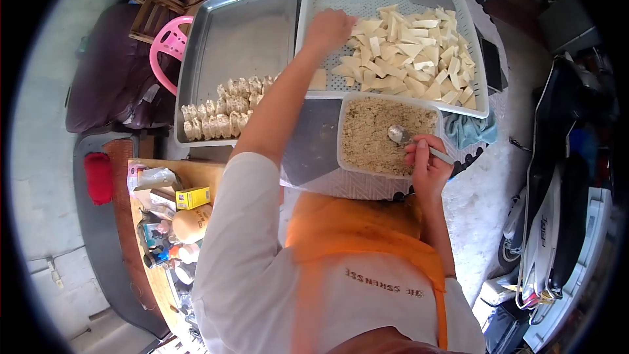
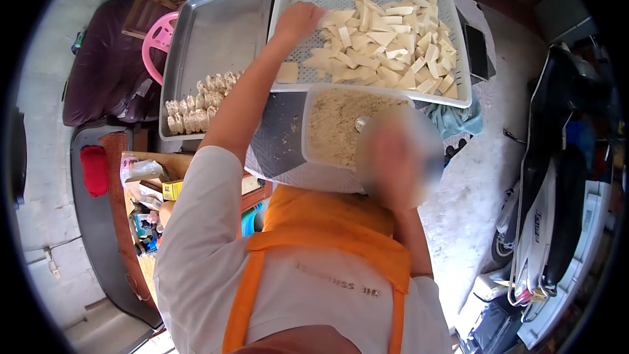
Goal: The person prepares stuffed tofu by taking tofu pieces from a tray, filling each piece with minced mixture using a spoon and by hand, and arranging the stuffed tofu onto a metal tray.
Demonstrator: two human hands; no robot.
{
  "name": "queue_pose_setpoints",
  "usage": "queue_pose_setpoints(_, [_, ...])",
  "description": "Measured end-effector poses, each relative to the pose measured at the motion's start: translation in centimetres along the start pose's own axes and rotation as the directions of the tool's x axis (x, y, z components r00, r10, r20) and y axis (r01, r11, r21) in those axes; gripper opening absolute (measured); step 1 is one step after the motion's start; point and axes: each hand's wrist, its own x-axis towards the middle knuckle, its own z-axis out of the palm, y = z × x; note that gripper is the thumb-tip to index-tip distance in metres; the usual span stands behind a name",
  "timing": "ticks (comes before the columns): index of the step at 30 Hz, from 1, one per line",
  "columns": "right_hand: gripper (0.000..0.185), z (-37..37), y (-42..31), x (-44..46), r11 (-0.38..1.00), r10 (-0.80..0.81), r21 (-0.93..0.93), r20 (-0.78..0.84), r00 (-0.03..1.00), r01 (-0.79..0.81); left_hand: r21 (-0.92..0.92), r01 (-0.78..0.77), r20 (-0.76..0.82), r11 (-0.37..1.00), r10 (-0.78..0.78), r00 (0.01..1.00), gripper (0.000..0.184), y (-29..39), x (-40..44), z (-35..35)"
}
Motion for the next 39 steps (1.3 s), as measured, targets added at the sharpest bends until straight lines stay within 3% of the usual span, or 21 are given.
queue_pose_setpoints(1, [0.013,0.1,0.5,-0.2,0.999,0.027,0.046,-0.006,1.000,-0.027,0.107,0.075,0.065,0.991,-0.082,0.994,0.031,0.9,0.2,0.5])
queue_pose_setpoints(4, [0.013,-0.1,-0.4,0.0,0.993,0.065,0.101,0.003,0.998,-0.065,0.140,-0.087,-0.133,0.986,0.106,0.985,0.031,1.6,-0.8,2.2])
queue_pose_setpoints(6, [0.013,-0.1,-2.4,0.6,0.919,0.215,0.333,0.021,0.976,-0.210,0.107,-0.164,-0.173,0.981,0.181,0.968,0.029,1.3,-0.7,2.8])
queue_pose_setpoints(7, [0.013,-0.2,-2.5,0.6,0.910,0.238,0.341,0.040,0.970,-0.238,0.090,-0.203,-0.191,0.975,0.217,0.957,0.028,1.4,-1.0,2.4])
queue_pose_setpoints(10, [0.012,-1.3,-1.9,0.6,0.995,0.057,0.073,0.151,0.987,-0.068,-0.149,-0.049,-0.146,0.988,0.027,0.989,0.023,2.4,-3.6,-0.8])
queue_pose_setpoints(12, [0.009,-2.5,-3.8,1.3,0.985,-0.138,-0.064,0.275,0.951,0.162,-0.630,-0.092,-0.203,0.771,-0.048,0.978,0.019,0.0,-4.4,-0.2])
queue_pose_setpoints(14, [0.007,-3.1,-4.9,1.8,0.991,-0.132,0.078,0.402,0.906,0.109,-0.947,0.104,0.028,0.305,-0.243,0.970,0.024,2.0,-7.3,-2.7])
queue_pose_setpoints(15, [0.006,-3.0,-4.8,1.5,0.990,-0.126,0.113,0.422,0.898,0.086,-0.953,0.172,0.123,0.248,-0.201,0.972,0.026,2.3,-8.5,-3.5])
queue_pose_setpoints(17, [0.006,-2.7,-4.2,2.0,0.999,-0.041,-0.013,0.332,0.942,0.048,-0.941,0.308,0.295,0.138,-0.107,0.949,0.028,2.6,-10.7,-4.6])
queue_pose_setpoints(21, [0.006,-3.0,-3.8,2.7,0.994,0.030,-0.107,0.156,0.987,-0.013,-0.927,0.345,0.352,-0.148,-0.028,0.936,0.031,5.4,-14.4,-4.7])
queue_pose_setpoints(24, [0.008,-3.4,-3.7,2.4,0.982,0.113,-0.174,0.213,0.970,-0.077,-0.896,0.414,0.400,-0.158,0.117,0.909,0.032,8.2,-15.9,-5.7])
queue_pose_setpoints(25, [0.009,-3.6,-3.7,2.2,0.976,0.161,-0.182,0.222,0.962,-0.121,-0.899,0.427,0.411,-0.100,0.147,0.900,0.032,8.7,-16.3,-5.7])
queue_pose_setpoints(27, [0.010,-4.0,-4.4,2.0,0.970,0.220,-0.143,0.158,0.963,-0.198,-0.896,0.444,0.438,0.014,0.202,0.876,0.031,9.3,-16.9,-5.6])
queue_pose_setpoints(29, [0.012,-4.4,-5.9,2.6,0.967,0.252,-0.036,0.013,0.968,-0.251,-0.899,0.436,0.430,0.031,0.242,0.870,0.029,9.3,-17.4,-5.2])
queue_pose_setpoints(30, [0.012,-4.4,-5.7,2.4,0.987,0.161,0.006,-0.014,0.987,-0.161,-0.902,0.431,0.426,0.041,0.263,0.866,0.028,9.3,-17.5,-5.0])
queue_pose_setpoints(33, [0.010,-4.4,-5.5,2.1,0.994,-0.054,0.086,-0.078,0.995,0.061,-0.830,0.550,0.557,0.090,0.112,0.823,0.032,10.5,-18.1,-4.9])
queue_pose_setpoints(36, [0.008,-4.0,-6.1,2.0,0.984,-0.148,0.088,-0.065,0.987,0.154,-0.858,0.476,0.455,-0.195,0.145,0.879,0.031,11.3,-18.5,-3.8])
queue_pose_setpoints(39, [0.011,-3.7,-6.3,1.9,0.977,-0.207,0.053,-0.011,0.978,0.207,-0.882,0.465,0.448,-0.073,0.172,0.877,0.031,10.8,-18.7,-3.1])
